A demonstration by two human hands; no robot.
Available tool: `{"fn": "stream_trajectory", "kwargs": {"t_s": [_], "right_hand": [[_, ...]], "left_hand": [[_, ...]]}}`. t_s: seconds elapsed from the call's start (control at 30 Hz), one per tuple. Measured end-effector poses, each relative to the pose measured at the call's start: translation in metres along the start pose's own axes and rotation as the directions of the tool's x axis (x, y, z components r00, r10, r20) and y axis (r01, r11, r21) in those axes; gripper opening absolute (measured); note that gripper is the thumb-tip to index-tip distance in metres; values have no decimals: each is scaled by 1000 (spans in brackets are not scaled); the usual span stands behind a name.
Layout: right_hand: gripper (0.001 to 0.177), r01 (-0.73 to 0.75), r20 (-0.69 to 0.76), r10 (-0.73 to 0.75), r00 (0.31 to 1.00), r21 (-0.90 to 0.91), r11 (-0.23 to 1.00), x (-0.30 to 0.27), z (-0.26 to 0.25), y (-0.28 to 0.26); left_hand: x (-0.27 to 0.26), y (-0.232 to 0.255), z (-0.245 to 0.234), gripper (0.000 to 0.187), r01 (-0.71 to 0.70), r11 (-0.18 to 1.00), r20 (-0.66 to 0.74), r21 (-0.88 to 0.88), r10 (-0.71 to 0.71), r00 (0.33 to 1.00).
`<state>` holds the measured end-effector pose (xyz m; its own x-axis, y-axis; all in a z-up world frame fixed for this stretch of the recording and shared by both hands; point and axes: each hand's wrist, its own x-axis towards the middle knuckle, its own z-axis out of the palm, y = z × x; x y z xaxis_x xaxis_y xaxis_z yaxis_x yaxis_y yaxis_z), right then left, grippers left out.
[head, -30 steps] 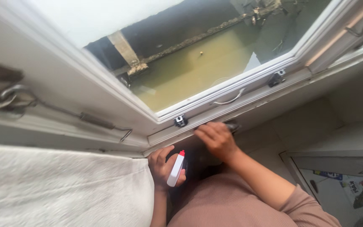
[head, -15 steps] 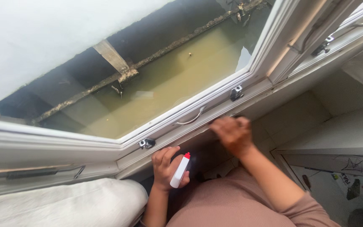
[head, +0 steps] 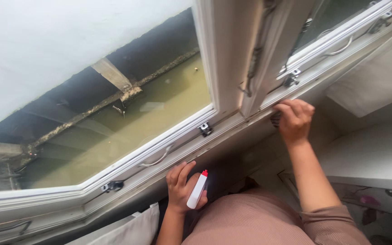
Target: The person cleans the window frame and glass using a spray bottle and a cloth. They repeatedly spray the frame and wipe along the edges and corners of the window, focusing on the lower and side sections.
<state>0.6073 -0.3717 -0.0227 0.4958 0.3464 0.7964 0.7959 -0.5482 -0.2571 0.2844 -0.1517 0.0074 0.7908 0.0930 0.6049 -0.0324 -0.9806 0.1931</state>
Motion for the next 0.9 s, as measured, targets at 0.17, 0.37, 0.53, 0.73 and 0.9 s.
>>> {"fn": "stream_trajectory", "kwargs": {"t_s": [0.17,0.37,0.53,0.73,0.9], "right_hand": [[19,122,70,-139,988,209,970,-2,3,-28],[28,241,135,-301,944,342,908,-9,5,-16],[18,161,107,-182,978,175,971,4,10,70],[18,-210,42,209,977,45,977,18,5,167],[23,-268,37,266,963,164,949,19,5,140]], "left_hand": [[19,25,53,42,21,995,10,95,-22,1000],[30,43,108,42,104,967,-37,234,-98,994],[38,51,122,44,154,944,-112,291,-127,986],[32,47,133,44,160,922,-115,353,-127,985],[34,45,141,47,155,907,-174,392,-92,980]]}}
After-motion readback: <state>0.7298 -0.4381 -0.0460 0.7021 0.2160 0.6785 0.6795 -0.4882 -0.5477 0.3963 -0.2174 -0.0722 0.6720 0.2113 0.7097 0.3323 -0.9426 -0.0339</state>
